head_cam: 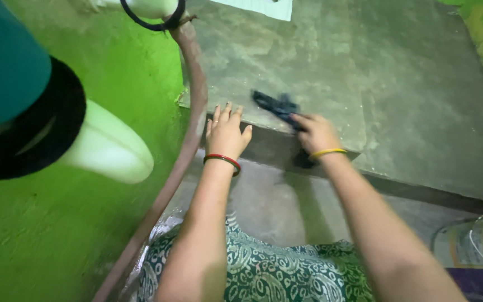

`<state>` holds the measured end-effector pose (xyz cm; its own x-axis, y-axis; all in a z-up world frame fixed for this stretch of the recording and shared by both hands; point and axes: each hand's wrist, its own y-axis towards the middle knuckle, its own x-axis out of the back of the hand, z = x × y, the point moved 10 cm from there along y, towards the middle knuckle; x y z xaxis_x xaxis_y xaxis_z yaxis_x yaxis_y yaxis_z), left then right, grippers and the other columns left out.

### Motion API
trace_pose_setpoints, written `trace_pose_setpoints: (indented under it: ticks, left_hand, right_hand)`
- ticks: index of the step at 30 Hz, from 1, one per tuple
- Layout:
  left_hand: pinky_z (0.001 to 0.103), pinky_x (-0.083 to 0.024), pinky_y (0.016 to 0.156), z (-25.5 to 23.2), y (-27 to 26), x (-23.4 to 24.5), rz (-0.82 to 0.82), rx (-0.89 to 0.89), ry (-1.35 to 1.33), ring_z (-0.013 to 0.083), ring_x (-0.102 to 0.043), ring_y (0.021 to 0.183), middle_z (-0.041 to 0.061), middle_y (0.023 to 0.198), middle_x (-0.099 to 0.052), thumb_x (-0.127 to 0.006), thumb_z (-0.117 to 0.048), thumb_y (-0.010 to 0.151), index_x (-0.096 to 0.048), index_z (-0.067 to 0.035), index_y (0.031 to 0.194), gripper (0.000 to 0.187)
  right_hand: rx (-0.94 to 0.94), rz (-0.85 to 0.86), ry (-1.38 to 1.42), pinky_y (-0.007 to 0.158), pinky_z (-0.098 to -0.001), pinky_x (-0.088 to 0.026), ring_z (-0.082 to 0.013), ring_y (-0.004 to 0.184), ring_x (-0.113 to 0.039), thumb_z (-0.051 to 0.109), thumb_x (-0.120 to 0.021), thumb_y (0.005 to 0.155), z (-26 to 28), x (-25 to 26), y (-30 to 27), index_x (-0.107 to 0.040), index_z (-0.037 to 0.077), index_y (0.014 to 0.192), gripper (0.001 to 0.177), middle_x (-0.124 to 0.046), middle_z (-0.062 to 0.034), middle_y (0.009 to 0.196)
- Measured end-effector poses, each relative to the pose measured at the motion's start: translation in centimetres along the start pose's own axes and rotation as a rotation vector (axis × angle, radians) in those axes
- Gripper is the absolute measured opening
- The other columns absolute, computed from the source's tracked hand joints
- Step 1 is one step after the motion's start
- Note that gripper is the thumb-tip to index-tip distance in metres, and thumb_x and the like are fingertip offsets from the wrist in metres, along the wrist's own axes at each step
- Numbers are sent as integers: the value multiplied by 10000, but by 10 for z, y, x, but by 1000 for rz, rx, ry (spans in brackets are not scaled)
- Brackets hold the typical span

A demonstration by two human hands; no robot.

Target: The person cleans stone steps by hand using a damp cloth, rinsing the cloth in a bucket of water during the process.

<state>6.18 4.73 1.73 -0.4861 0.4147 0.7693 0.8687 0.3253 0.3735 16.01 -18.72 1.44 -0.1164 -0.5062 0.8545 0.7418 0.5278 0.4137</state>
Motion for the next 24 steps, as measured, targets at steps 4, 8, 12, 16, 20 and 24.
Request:
trace_pose_setpoints:
  ticks: [4, 8, 12, 16, 20, 24]
  left_hand:
    - [549, -304, 1175, -10, 3, 0, 20, -6, -7, 317, -325, 1487, 102, 1555, -453, -736, -374, 838, -607, -174, 1390, 600]
    - [550, -310, 1175, -18, 6, -7, 20, -26, -9, 309, -329, 1492, 95, 1563, -452, -725, -366, 855, -607, -166, 1389, 582]
    - [561, -314, 1160, -22, 6, -16, 17, -57, 8, 321, -353, 1476, 111, 1547, -471, -686, -346, 879, -608, -163, 1392, 549]
    - [576, -321, 1149, -12, 16, -25, -37, -73, 31, 336, -400, 1448, 121, 1526, -502, -599, -344, 946, -588, -145, 1420, 515]
    - [582, -329, 1176, 11, 56, -51, -88, -11, 77, 318, -440, 1455, 95, 1520, -540, -498, -339, 1037, -553, -123, 1450, 469]
    - [580, -324, 1155, 33, 114, -85, -114, 104, 74, 305, -454, 1423, 92, 1500, -545, -462, -352, 1011, -504, -114, 1484, 531]
  right_hand:
    - [-289, -83, -263, 1034, -456, -495, -387, 1162, -629, 62, -624, 795, -119, 66, -64, -730, 202, 1317, 551, -681, -181, 1289]
    - [-390, -117, -295, 1006, -472, -499, -412, 1129, -626, 111, -652, 805, -142, 62, -68, -709, 176, 1345, 547, -673, -224, 1231]
    - [-42, -72, -122, 990, -468, -505, -416, 1142, -624, 88, -681, 738, -37, -2, 8, -722, 140, 1274, 540, -680, -213, 1242]
    - [293, 42, 6, 1047, -435, -495, -366, 1201, -618, 216, -660, 881, 88, -73, 72, -723, 125, 1234, 369, -662, -141, 1309]
    - [381, -48, -105, 1062, -429, -495, -354, 1285, -592, 257, -599, 911, 107, -86, 104, -710, 127, 1201, 336, -573, -65, 1484]
    - [150, 176, -168, 1019, -461, -490, -347, 1249, -573, 315, -552, 995, 65, -117, 159, -659, 217, 1300, 338, -496, 5, 1557]
